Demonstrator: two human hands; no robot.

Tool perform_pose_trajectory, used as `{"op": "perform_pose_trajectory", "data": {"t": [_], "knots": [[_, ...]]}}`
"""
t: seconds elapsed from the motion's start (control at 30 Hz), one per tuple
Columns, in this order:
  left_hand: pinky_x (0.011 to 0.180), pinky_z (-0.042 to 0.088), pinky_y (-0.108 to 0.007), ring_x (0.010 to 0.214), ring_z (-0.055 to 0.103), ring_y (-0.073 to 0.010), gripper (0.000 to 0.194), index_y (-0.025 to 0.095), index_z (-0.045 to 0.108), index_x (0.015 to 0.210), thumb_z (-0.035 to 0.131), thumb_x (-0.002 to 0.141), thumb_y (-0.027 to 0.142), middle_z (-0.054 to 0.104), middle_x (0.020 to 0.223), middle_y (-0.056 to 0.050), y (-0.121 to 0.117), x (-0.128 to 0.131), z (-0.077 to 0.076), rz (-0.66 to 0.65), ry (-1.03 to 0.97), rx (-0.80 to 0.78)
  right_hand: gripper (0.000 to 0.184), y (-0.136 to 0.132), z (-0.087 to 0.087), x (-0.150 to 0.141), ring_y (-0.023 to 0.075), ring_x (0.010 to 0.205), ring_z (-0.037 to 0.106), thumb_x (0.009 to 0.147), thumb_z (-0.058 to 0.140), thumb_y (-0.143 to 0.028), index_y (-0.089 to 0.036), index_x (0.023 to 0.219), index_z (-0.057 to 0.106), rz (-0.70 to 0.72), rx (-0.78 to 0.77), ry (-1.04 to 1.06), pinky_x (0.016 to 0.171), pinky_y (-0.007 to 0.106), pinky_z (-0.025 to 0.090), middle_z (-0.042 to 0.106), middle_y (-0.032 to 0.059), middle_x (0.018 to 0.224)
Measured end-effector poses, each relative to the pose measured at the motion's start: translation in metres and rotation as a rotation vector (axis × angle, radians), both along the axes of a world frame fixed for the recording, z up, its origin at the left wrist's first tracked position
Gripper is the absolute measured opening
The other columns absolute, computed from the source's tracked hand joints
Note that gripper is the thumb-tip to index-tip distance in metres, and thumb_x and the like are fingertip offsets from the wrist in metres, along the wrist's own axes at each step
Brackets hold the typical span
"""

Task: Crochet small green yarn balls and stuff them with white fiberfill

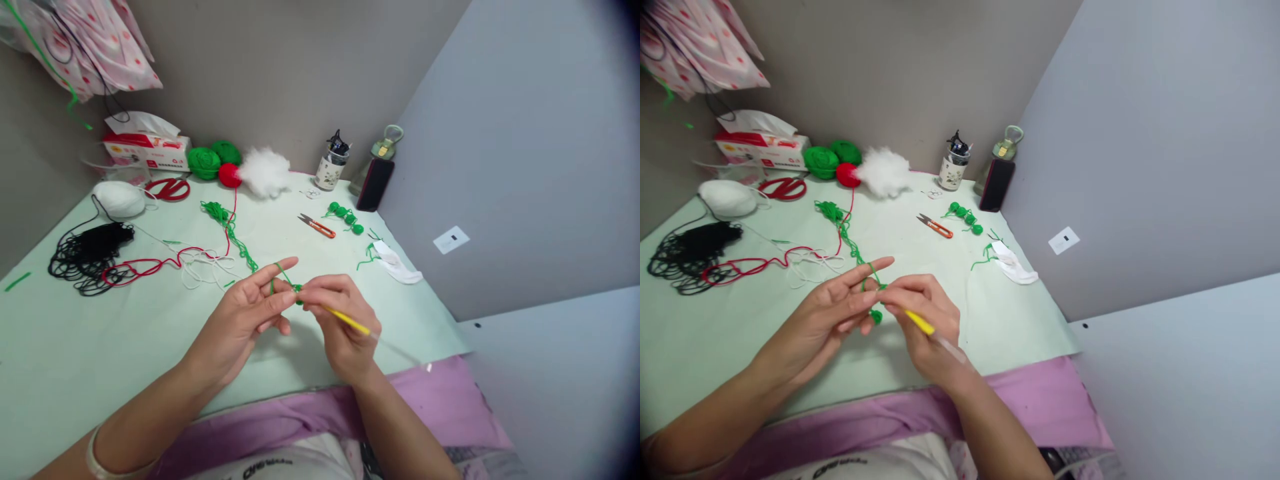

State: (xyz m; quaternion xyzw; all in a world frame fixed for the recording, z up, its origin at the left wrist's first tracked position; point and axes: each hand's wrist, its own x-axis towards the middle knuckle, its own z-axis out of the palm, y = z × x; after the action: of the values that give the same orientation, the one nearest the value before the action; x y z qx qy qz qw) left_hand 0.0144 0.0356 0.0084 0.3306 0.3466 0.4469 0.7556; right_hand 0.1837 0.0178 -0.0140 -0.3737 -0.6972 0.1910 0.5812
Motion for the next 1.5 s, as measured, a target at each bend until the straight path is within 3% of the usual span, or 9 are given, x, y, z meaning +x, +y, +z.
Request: {"op": "perform_pose_trajectory", "data": {"t": [0.37, 0.5, 0.73, 0.8, 0.9, 1.0, 1.17, 1.33, 1.5], "knots": [[0.058, 0.052, -0.02, 0.049, 0.032, -0.003, 0.04, 0.019, 0.077, 0.12, 0.083, 0.08, 0.021, 0.052, 0.063, 0.007, 0.004, -0.008, -0.001, -0.176, -0.11, -0.077, 0.017, -0.004, 0.008, 0.001, 0.019, 0.078, 0.068, 0.099, 0.06, -0.019, -0.025, 0.105, 0.075, 0.045, -0.043, 0.106, 0.066, 0.036, 0.056, 0.071, 0.0054, 0.09], [0.06, 0.051, -0.019, 0.05, 0.031, -0.0028, 0.036, 0.019, 0.078, 0.116, 0.083, 0.08, 0.021, 0.053, 0.065, 0.006, 0.007, -0.01, -0.007, -0.156, -0.144, -0.15, 0.015, -0.003, 0.008, 0.002, 0.0178, 0.072, 0.066, 0.098, 0.062, -0.024, -0.025, 0.101, 0.076, 0.052, -0.072, 0.211, 0.061, 0.034, 0.057, 0.07, 0.005, 0.086], [0.063, 0.049, -0.02, 0.059, 0.044, -0.0061, 0.032, 0.022, 0.079, 0.114, 0.082, 0.082, 0.026, 0.058, 0.074, 0.003, 0.0, -0.004, -0.009, -0.115, -0.036, -0.023, 0.018, 0.008, 0.009, 0.005, 0.0134, 0.056, 0.062, 0.099, 0.06, -0.032, -0.021, 0.09, 0.072, 0.183, -0.324, 0.429, 0.049, 0.028, 0.055, 0.067, 0.002, 0.078], [0.062, 0.047, -0.021, 0.062, 0.051, -0.0078, 0.036, 0.025, 0.077, 0.119, 0.082, 0.083, 0.027, 0.061, 0.078, 0.003, -0.003, 0.0, -0.007, -0.065, 0.037, 0.035, 0.014, 0.006, 0.004, 0.003, 0.0145, 0.065, 0.067, 0.099, 0.061, -0.025, -0.023, 0.098, 0.075, 0.12, -0.203, 0.256, 0.057, 0.029, 0.058, 0.07, 0.0033, 0.086], [0.062, 0.045, -0.022, 0.066, 0.059, -0.0103, 0.049, 0.028, 0.071, 0.13, 0.083, 0.082, 0.029, 0.065, 0.081, 0.003, -0.006, 0.003, -0.005, 0.0, 0.091, 0.081, 0.032, 0.0, -0.006, 0.001, 0.019, 0.089, 0.071, 0.094, 0.064, -0.01, -0.029, 0.117, 0.075, -0.074, 0.128, -0.143, 0.075, 0.033, 0.061, 0.072, 0.0067, 0.104], [0.063, 0.046, -0.021, 0.058, 0.051, -0.0073, 0.05, 0.026, 0.071, 0.131, 0.083, 0.083, 0.029, 0.058, 0.069, 0.005, -0.006, 0.003, -0.004, -0.017, 0.032, 0.024, 0.043, -0.003, -0.012, 0.0, 0.0215, 0.097, 0.071, 0.093, 0.065, -0.009, -0.032, 0.128, 0.071, -0.132, 0.286, -0.274, 0.079, 0.034, 0.061, 0.071, 0.008, 0.112], [0.056, 0.047, -0.018, 0.049, 0.026, -0.0016, 0.04, 0.021, 0.076, 0.122, 0.082, 0.083, 0.025, 0.052, 0.07, 0.007, 0.001, 0.0, -0.003, -0.122, -0.111, -0.076, 0.028, 0.004, -0.002, 0.002, 0.0184, 0.086, 0.071, 0.097, 0.062, -0.014, -0.031, 0.114, 0.077, -0.003, 0.041, 0.073, 0.072, 0.034, 0.06, 0.074, 0.0047, 0.101], [0.058, 0.049, -0.016, 0.051, 0.029, -0.0016, 0.029, 0.019, 0.08, 0.112, 0.081, 0.083, 0.022, 0.051, 0.073, 0.005, 0.008, -0.01, -0.008, -0.12, -0.118, -0.057, 0.013, 0.011, 0.004, 0.009, 0.0143, 0.066, 0.068, 0.097, 0.066, -0.027, -0.026, 0.096, 0.08, 0.099, -0.215, 0.46, 0.06, 0.03, 0.059, 0.074, 0.0033, 0.089], [0.065, 0.052, -0.019, 0.057, 0.04, -0.0038, 0.025, 0.024, 0.081, 0.11, 0.077, 0.085, 0.023, 0.054, 0.078, 0.004, 0.004, -0.009, -0.009, -0.108, -0.038, 0.005, 0.014, 0.011, 0.004, 0.009, 0.0123, 0.061, 0.065, 0.094, 0.069, -0.033, -0.024, 0.09, 0.079, 0.226, -0.394, 0.622, 0.056, 0.026, 0.056, 0.073, 0.0025, 0.083]]}}
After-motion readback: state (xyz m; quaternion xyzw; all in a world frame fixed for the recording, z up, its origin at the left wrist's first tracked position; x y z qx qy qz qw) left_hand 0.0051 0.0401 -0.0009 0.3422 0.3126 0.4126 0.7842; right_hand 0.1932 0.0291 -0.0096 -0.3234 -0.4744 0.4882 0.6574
